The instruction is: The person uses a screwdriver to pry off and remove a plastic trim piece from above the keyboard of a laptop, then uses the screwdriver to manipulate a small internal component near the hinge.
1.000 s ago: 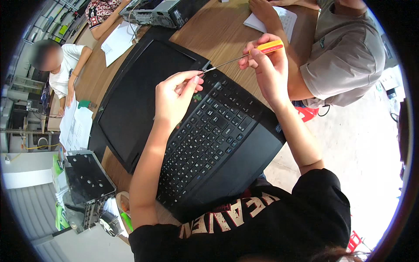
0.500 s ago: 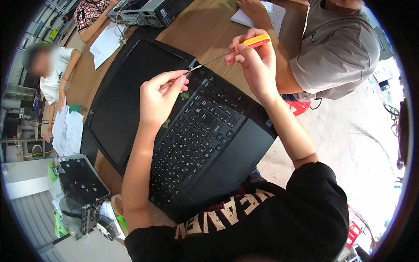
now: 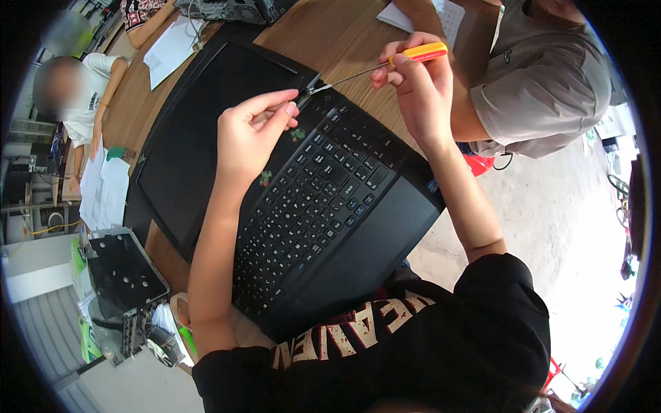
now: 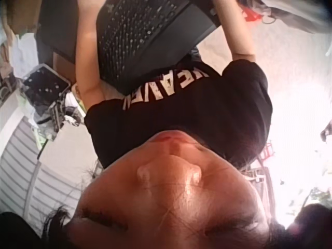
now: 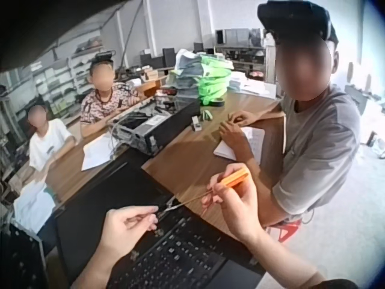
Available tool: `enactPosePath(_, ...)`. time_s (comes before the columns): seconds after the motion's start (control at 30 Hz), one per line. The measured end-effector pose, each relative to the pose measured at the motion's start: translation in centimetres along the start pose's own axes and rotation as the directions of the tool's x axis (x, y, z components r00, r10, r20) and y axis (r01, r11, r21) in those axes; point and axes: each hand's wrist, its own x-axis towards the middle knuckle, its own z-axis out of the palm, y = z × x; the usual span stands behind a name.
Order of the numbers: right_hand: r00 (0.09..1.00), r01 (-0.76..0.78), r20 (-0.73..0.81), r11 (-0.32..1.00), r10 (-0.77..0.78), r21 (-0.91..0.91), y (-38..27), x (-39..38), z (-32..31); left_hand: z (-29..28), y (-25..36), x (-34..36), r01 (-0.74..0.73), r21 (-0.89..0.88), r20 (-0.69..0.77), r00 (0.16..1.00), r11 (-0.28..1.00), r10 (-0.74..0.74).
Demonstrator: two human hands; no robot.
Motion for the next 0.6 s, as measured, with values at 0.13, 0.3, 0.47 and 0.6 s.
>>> enactPosePath(0.13, 1.000, 0.023, 0.020, 0.999, -0.024, 0.023, 0.2, 0.2, -0.3, -0.6, -0.6, 0.3, -0.107, 0.332, -0.119, 0.981, 0.937, 0.154)
enactPosePath(0.3, 0.999, 0.036, 0.004, 0.997, -0.037, 0.065, 0.5, 0.3, -0.6, 0.2, -2.9, 0.5, -0.285, 0.618, 0.005, 0.933, 0.732, 0.360)
enactPosePath(0.47, 1.000, 0.030, 0.000, 0.998, -0.030, 0.057, 0.7, 0.4, -1.0, 0.5, -4.2, 0.5, -0.299, 0.731, -0.008, 0.895, 0.614, 0.445)
enactPosePath(0.6, 0.999, 0.030, 0.028, 0.994, -0.033, 0.108, 0.8, 0.5, -1.3, 1.0, -3.5, 0.4, -0.294, 0.772, -0.045, 0.859, 0.564, 0.510)
